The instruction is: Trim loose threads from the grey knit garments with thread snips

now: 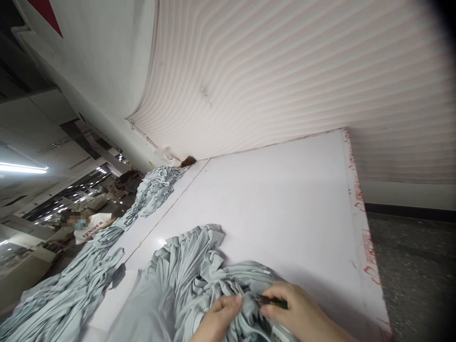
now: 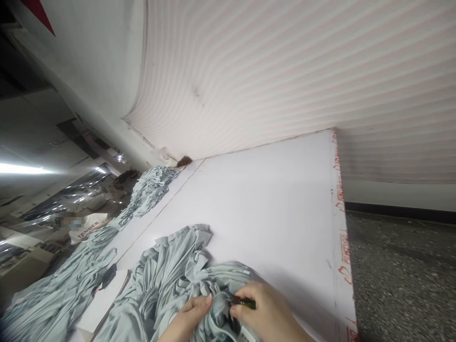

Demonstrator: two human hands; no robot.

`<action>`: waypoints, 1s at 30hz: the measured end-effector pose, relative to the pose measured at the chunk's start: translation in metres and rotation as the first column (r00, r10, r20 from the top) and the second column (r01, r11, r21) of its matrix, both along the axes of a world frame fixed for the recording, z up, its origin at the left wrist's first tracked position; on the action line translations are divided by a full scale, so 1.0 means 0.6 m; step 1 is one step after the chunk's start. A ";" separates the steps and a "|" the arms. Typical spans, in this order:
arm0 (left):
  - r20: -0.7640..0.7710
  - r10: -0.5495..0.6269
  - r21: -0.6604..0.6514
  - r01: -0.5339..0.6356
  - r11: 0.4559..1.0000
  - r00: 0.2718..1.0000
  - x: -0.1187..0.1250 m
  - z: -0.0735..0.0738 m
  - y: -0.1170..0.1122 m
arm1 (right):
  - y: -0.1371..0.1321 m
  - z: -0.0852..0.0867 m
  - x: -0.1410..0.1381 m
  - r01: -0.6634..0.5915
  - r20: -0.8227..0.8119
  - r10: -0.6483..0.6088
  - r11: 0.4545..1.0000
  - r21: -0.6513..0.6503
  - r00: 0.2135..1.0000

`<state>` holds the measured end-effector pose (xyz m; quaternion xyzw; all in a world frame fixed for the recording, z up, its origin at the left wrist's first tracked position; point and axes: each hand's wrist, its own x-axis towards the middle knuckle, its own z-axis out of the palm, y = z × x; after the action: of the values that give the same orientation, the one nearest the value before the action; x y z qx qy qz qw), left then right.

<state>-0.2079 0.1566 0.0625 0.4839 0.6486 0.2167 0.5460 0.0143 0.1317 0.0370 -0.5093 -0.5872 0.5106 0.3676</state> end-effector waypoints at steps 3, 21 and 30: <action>-0.030 -0.021 -0.013 0.021 1.000 0.999 -0.001 0.000 -0.001 | -0.006 0.001 0.006 -0.014 -0.074 0.013 1.000 -0.010 0.997; -0.570 -0.406 0.116 0.559 0.821 0.715 0.110 0.055 -0.016 | -0.030 -0.011 0.008 0.104 -0.194 -0.082 0.989 0.106 0.978; -0.525 -0.279 0.182 0.426 0.886 0.804 0.082 0.071 -0.005 | 0.004 -0.068 0.003 0.219 -0.057 -0.213 0.969 0.117 0.975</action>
<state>-0.1587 0.1537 0.1053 0.7105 0.6224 0.0751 0.3195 0.0163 0.1340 -0.0040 -0.5355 -0.5502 0.4417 0.4642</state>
